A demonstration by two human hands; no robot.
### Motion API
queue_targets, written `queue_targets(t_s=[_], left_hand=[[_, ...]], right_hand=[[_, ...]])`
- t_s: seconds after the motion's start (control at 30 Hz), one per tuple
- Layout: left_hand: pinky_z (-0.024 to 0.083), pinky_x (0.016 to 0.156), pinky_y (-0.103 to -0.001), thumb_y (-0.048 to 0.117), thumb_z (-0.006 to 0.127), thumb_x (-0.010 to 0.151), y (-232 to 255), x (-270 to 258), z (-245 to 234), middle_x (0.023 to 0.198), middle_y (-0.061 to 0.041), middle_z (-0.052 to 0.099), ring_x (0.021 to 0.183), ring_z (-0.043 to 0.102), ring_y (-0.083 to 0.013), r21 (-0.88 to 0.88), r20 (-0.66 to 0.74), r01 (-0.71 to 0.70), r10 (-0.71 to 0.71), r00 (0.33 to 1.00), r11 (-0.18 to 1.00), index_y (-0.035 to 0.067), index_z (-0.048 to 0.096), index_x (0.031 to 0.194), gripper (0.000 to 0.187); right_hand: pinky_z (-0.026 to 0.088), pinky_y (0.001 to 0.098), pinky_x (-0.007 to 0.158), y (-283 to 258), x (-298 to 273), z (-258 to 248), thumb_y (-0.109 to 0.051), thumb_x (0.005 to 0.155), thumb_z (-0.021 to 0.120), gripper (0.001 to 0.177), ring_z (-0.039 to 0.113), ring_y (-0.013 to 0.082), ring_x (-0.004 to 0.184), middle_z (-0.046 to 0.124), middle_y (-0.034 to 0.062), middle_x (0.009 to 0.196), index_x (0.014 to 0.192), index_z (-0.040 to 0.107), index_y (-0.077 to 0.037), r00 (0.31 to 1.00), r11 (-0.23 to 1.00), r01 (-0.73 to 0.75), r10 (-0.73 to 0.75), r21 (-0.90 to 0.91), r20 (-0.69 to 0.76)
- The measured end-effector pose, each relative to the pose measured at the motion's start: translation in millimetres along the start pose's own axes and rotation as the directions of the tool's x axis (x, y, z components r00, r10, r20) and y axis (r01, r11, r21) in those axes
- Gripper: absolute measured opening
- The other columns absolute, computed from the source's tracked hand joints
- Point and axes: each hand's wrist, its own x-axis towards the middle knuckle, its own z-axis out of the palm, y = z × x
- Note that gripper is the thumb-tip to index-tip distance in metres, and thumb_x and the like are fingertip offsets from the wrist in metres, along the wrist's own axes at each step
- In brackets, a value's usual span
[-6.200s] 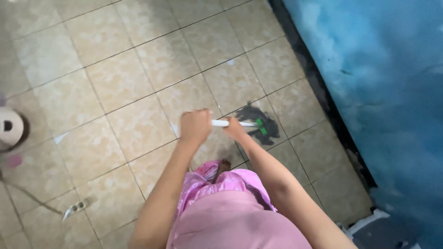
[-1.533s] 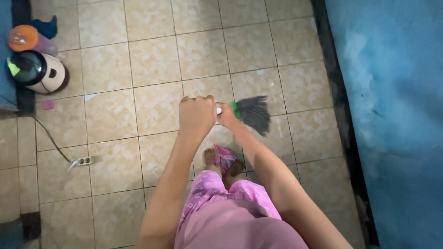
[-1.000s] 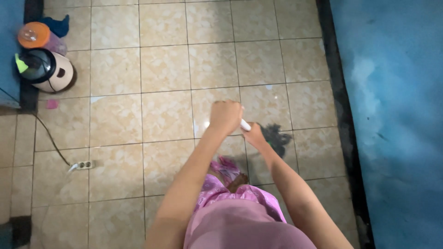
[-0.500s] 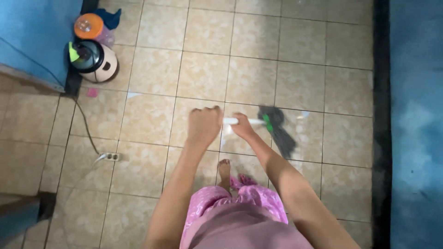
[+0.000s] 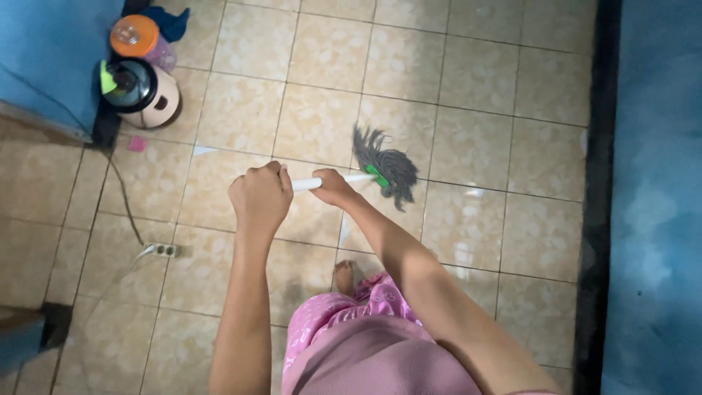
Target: The person mops a tiled floor using a mop with a white handle and grey head. They move the mop back and forth across the floor, covering different areas of the room.
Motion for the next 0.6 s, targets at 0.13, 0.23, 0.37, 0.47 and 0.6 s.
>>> queue_targets(t_s=[0.13, 0.23, 0.37, 0.47, 0.6], left_hand=[[0.051, 0.051, -0.041, 0.026, 0.049, 0.084, 63.4, 24.5, 17.9, 0.056, -0.012, 0.060, 0.054, 0.064, -0.0355, -0.044, 0.005, -0.044, 0.045, 0.999, 0.998, 0.013, 0.068, 0.076, 0.025], [0.051, 0.053, -0.042, 0.024, 0.047, 0.084, 125.0, 39.9, 31.3, 0.055, -0.015, 0.061, 0.055, 0.065, -0.0365, -0.074, 0.018, -0.087, 0.089, 0.996, 0.993, 0.010, 0.067, 0.076, 0.026], [0.052, 0.058, -0.043, 0.023, 0.040, 0.086, 216.1, 42.9, 52.3, 0.062, -0.014, 0.064, 0.061, 0.067, -0.0338, -0.061, 0.156, -0.110, 0.118, 0.981, 0.992, 0.008, 0.063, 0.085, 0.027], [0.052, 0.061, -0.043, 0.021, 0.041, 0.086, 274.3, 45.6, 70.7, 0.067, -0.014, 0.066, 0.065, 0.068, -0.0329, -0.095, 0.237, -0.157, 0.176, 0.956, 0.983, 0.005, 0.060, 0.099, 0.028], [0.052, 0.064, -0.045, 0.025, 0.052, 0.084, 338.2, 47.2, 85.0, 0.074, -0.019, 0.066, 0.070, 0.067, -0.0357, -0.237, 0.321, -0.236, 0.305, 0.897, 0.942, 0.001, 0.051, 0.118, 0.042]], right_hand=[[0.048, 0.0408, 0.073, 41.8, -7.4, -63.6, -0.029, 0.075, 0.056, 0.019, 0.061, 0.0383, 0.089, 0.064, 0.0154, 0.089, 0.079, 0.064, -0.011, 1.000, 1.000, -0.012, 0.011, -0.009, -0.027], [0.044, 0.0463, 0.091, 96.5, 1.0, -113.7, -0.026, 0.077, 0.055, 0.023, 0.056, 0.0373, 0.104, 0.064, 0.0172, 0.102, 0.090, 0.065, -0.010, 1.000, 0.992, 0.030, -0.030, -0.124, 0.007], [0.038, 0.0498, 0.095, 136.7, -22.9, -194.0, -0.028, 0.080, 0.054, 0.020, 0.049, 0.0282, 0.113, 0.061, 0.0031, 0.110, 0.095, 0.063, -0.018, 0.998, 0.937, -0.055, 0.039, -0.344, -0.055], [0.027, 0.0529, 0.104, 173.5, -32.7, -240.3, -0.032, 0.085, 0.055, 0.024, 0.035, 0.0220, 0.126, 0.046, -0.0019, 0.126, 0.105, 0.055, -0.020, 0.977, 0.843, -0.204, 0.145, -0.497, -0.155], [0.036, 0.0476, 0.095, 233.2, -42.8, -265.4, -0.029, 0.089, 0.052, 0.027, 0.041, 0.0207, 0.116, 0.042, 0.0013, 0.123, 0.113, 0.043, -0.019, 0.833, 0.884, -0.466, 0.453, 0.039, -0.316]])
